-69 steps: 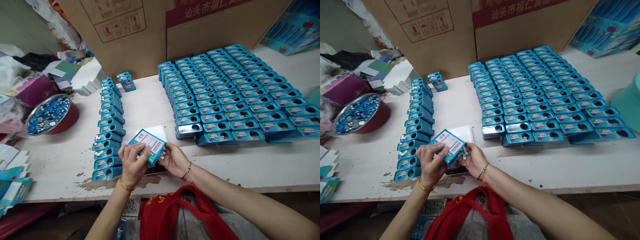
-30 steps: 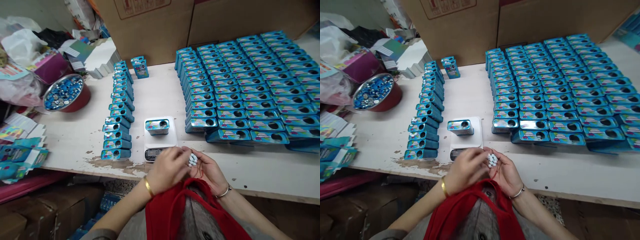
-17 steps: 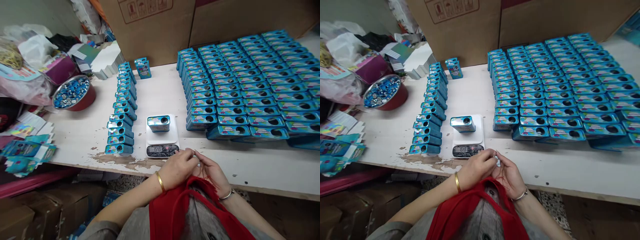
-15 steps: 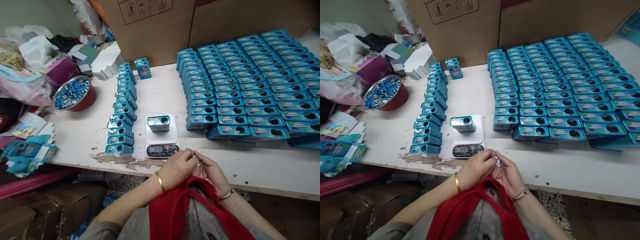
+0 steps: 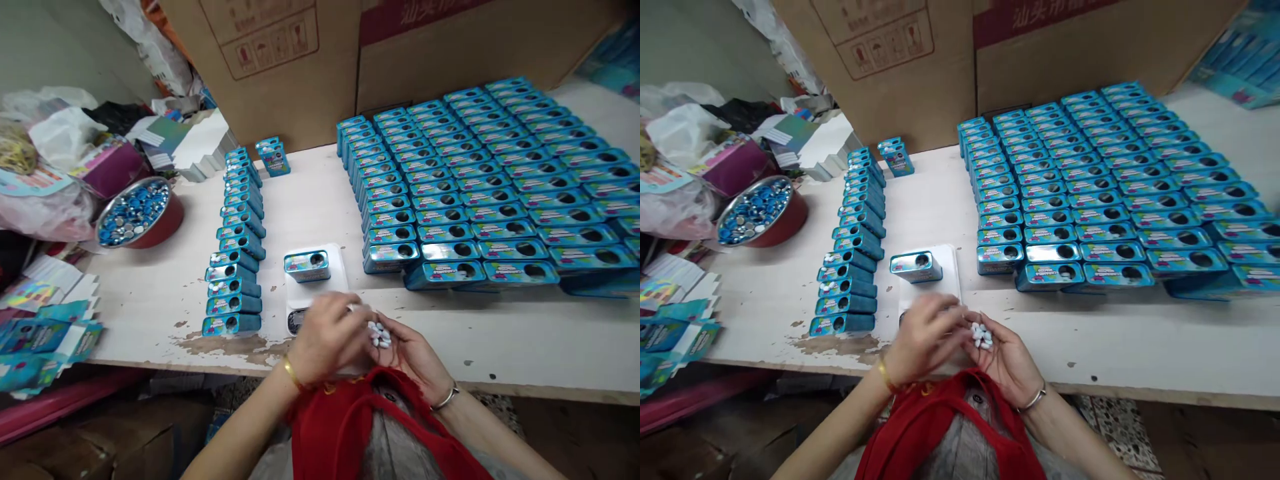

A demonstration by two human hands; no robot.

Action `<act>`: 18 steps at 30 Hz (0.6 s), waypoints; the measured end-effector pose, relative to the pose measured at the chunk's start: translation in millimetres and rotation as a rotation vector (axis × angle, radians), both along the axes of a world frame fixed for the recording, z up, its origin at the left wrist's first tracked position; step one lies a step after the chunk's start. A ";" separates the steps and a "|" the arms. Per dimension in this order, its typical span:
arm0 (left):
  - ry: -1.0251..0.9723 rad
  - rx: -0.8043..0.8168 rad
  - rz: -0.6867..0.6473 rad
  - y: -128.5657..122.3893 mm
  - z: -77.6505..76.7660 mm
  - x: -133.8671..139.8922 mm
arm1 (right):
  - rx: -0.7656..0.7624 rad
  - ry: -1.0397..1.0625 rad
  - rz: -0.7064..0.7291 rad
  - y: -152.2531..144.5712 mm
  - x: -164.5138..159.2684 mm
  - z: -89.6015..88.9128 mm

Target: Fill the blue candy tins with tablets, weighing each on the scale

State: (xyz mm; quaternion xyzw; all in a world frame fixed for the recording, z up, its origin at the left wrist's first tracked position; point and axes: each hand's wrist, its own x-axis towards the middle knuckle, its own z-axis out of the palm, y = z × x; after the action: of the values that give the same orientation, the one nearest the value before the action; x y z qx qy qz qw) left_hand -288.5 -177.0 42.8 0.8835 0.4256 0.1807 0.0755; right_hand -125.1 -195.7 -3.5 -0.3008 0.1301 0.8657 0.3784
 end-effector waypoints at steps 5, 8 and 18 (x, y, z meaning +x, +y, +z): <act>0.237 0.093 0.324 47.3 15.0 -51.7 | 0.010 -0.153 0.037 4.8 7.3 4.6; 0.267 0.058 0.208 59.4 23.7 -48.1 | 0.063 -0.167 0.061 4.4 17.3 2.1; 0.166 -0.016 -0.021 69.0 1.1 54.2 | 0.052 -0.235 0.023 1.2 39.1 -13.1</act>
State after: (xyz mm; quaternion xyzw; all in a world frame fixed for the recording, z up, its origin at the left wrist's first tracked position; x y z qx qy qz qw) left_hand -234.3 -108.0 44.0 0.8991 0.4227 0.1028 0.0488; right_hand -86.0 -194.4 -16.7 -0.3916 0.0591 0.8319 0.3888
